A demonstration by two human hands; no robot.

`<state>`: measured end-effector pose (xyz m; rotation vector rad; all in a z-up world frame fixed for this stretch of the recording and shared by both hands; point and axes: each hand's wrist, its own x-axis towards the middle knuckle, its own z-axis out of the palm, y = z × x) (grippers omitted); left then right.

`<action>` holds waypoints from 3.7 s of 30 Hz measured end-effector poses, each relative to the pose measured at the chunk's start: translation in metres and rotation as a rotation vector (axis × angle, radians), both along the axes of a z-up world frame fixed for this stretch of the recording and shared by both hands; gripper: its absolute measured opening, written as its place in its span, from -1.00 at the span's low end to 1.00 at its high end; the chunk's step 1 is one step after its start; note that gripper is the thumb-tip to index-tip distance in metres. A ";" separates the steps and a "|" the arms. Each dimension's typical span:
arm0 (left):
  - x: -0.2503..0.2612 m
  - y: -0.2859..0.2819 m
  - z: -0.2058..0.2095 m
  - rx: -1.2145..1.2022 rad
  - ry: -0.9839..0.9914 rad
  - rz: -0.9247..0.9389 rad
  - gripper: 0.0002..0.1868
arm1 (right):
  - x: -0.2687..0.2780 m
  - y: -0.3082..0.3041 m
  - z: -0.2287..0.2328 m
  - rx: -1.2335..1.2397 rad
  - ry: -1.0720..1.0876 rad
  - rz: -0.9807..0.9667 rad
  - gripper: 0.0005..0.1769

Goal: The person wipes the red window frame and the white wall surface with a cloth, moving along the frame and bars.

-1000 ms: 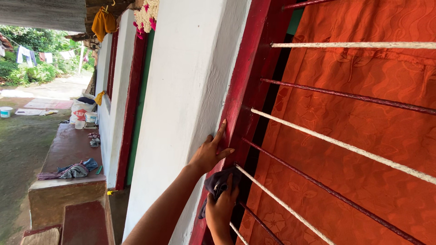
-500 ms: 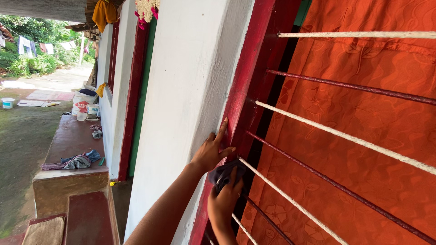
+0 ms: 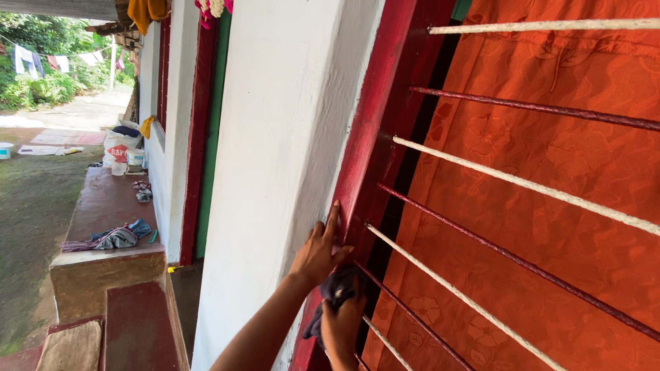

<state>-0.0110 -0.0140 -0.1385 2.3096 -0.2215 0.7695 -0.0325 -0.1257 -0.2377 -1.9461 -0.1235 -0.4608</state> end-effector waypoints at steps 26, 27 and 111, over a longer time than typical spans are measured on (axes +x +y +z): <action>0.012 0.000 -0.007 0.050 0.124 0.018 0.09 | 0.042 -0.023 0.014 -0.072 -0.259 -0.107 -0.22; 0.012 0.000 -0.008 0.038 0.105 0.010 0.09 | 0.039 -0.019 0.013 -0.063 -0.275 -0.134 -0.13; -0.028 0.015 -0.150 -0.076 0.473 -0.078 -0.04 | -0.016 0.016 -0.023 0.026 -0.351 -0.178 -0.08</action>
